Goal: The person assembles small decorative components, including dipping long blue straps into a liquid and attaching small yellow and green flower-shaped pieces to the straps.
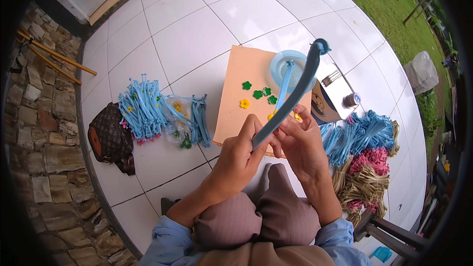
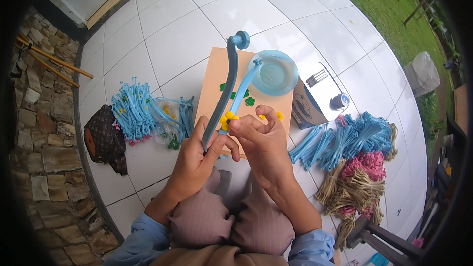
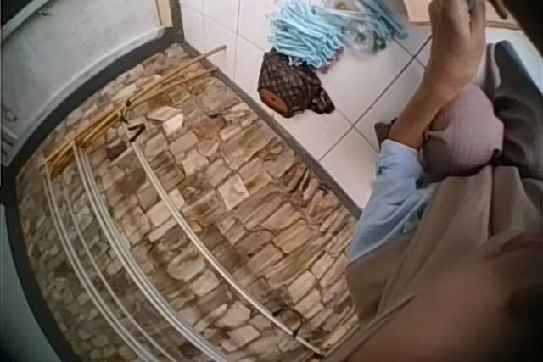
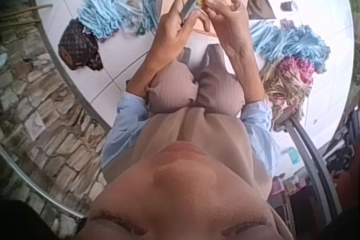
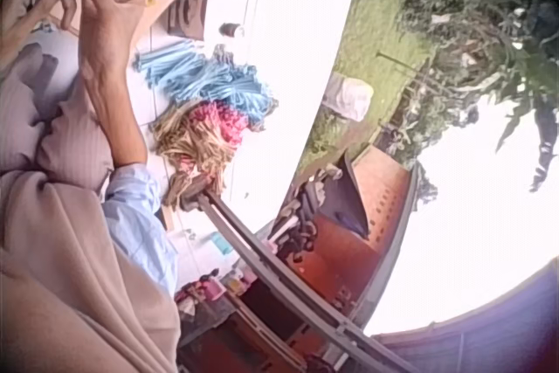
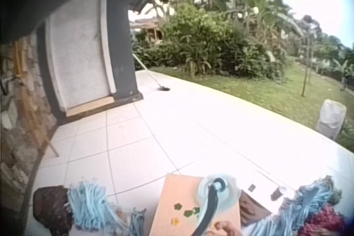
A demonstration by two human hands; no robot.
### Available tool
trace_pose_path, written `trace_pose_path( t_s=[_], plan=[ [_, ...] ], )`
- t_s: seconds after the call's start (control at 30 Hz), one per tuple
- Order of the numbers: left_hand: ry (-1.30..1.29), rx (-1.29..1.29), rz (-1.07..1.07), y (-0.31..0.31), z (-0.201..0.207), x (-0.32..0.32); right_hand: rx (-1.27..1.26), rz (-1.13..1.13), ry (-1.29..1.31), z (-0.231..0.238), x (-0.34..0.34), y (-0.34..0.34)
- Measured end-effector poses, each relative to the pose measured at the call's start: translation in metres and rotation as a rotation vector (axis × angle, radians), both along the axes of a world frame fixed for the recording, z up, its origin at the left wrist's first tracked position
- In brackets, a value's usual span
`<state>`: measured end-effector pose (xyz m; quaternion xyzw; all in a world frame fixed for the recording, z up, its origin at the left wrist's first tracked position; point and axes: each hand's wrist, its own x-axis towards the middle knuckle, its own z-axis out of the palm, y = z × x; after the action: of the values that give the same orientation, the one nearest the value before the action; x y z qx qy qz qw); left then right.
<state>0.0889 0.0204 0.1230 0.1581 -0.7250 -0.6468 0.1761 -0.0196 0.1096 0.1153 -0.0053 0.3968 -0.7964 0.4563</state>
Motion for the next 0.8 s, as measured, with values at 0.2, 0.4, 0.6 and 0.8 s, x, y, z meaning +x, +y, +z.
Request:
trace_pose_path(
  t_s=[0.2,0.4,0.6,0.8],
  plan=[
    [-0.042,-0.106,-0.003,-0.002,0.005,0.000,-0.050,0.015,-0.039,0.001,-0.002,-0.002],
    [-0.028,-0.128,-0.022,-0.006,0.002,0.003,-0.034,0.028,-0.040,0.001,-0.001,-0.004],
    [0.041,-0.206,-0.035,-0.009,-0.014,0.005,-0.041,0.050,0.017,-0.003,-0.001,-0.002],
    [0.006,-0.317,-0.034,-0.012,-0.017,0.003,0.082,0.020,0.113,-0.005,0.002,-0.007]
  ],
)
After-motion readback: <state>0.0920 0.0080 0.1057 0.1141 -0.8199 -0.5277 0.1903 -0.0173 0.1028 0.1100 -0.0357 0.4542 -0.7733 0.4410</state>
